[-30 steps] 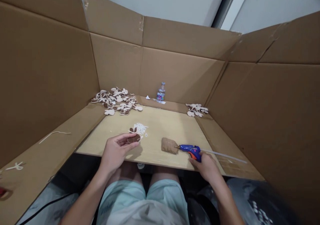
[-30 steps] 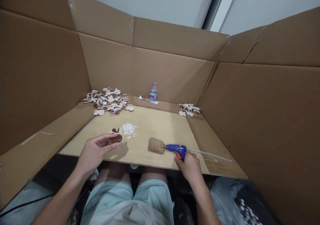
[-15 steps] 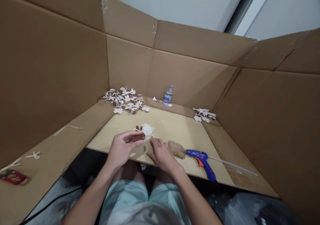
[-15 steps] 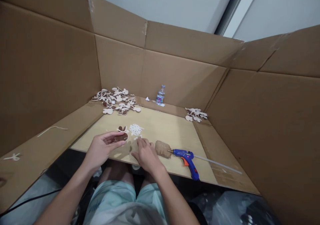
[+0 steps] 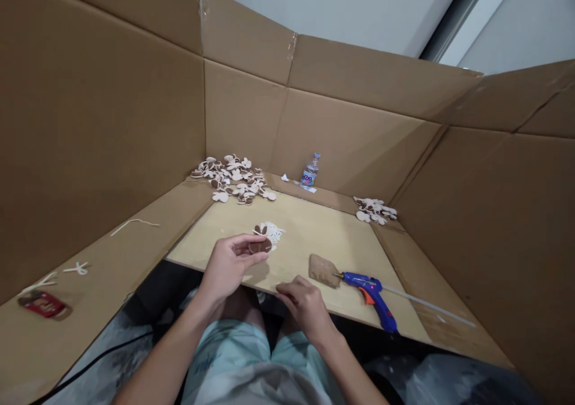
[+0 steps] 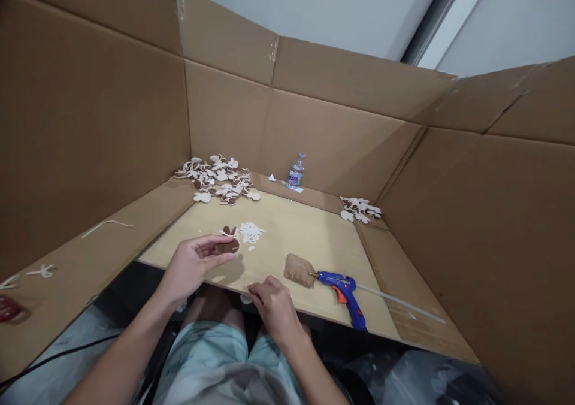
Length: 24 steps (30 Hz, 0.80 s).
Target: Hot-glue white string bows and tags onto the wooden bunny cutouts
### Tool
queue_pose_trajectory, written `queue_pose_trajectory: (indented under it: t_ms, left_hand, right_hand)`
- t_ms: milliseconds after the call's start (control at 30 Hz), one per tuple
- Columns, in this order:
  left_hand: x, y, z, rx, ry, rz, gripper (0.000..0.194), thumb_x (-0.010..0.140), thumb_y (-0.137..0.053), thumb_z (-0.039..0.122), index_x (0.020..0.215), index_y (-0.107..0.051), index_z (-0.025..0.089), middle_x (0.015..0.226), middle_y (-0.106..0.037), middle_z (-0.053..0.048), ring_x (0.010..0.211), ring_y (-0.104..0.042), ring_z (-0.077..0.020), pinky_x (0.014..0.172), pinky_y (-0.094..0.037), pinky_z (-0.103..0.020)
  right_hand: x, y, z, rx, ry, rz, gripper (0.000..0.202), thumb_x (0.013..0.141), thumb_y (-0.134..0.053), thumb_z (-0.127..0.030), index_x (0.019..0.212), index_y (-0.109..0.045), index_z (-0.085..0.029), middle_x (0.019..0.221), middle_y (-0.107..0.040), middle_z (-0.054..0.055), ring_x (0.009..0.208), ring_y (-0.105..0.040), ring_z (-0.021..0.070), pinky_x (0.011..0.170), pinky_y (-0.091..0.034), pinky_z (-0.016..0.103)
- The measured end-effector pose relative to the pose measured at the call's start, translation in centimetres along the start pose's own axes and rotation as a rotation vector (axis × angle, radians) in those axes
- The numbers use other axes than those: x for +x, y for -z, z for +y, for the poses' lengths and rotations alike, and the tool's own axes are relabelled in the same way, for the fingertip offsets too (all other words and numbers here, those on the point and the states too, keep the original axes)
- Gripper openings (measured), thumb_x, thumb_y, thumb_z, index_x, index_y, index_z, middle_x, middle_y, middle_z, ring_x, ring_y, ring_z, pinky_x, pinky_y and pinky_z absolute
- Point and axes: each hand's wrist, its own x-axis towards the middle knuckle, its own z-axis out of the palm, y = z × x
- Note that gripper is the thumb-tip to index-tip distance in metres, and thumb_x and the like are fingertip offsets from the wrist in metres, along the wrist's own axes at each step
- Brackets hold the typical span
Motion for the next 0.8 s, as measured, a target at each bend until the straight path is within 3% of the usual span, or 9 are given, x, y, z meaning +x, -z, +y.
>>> queue_pose_trajectory:
  t_ms: [200,433,633,800]
  left_hand:
    - [-0.1,-0.5,-0.2,-0.023,0.015,-0.044,0.03,0.063,-0.077,0.014,0.093,-0.073,0.015,0.093,-0.077,-0.007,0.087,-0.071,-0.0199,0.08,-0.055,-0.029]
    - [-0.8,-1.3,-0.7,-0.054,0.035,-0.147,0.029,0.065,-0.078,0.018,0.093,-0.073,0.016,0.096,-0.076,-0.008,0.09,-0.071,-0.0213,0.084,-0.056,-0.032]
    - [-1.9,-2.4,-0.6,-0.03,0.02,-0.203,0.026,0.065,-0.078,0.019,0.091,-0.074,0.017,0.099,-0.076,-0.008,0.093,-0.071,-0.0229,0.086,-0.056,-0.034]
    - [-2.6,-3.0,-0.2,0.082,-0.016,-0.169,0.025,0.067,-0.077,0.022,0.092,-0.076,0.02,0.095,-0.077,-0.006,0.089,-0.072,-0.0224,0.081,-0.057,-0.03]
  right_hand:
    - [-0.2,0.3,0.6,0.126,0.026,0.197,0.014,0.087,-0.06,-0.022,0.083,-0.072,-0.021,0.074,-0.074,0.003,0.065,-0.068,0.0163,0.061,-0.054,0.024]
    - [-0.5,3.2,-0.5,0.332,-0.172,0.482,0.005,0.083,-0.066,-0.022,0.083,-0.07,-0.018,0.079,-0.075,0.005,0.072,-0.072,0.0182,0.067,-0.059,0.028]
    - [-0.2,4.8,-3.6,0.644,-0.213,0.591,0.013,0.076,-0.073,-0.016,0.088,-0.067,-0.02,0.082,-0.074,0.004,0.076,-0.072,0.0186,0.071,-0.06,0.029]
    - [-0.2,5.0,-4.5,0.623,-0.226,0.623,0.013,0.076,-0.073,-0.017,0.085,-0.064,-0.02,0.078,-0.071,0.004,0.075,-0.07,0.0177,0.07,-0.06,0.029]
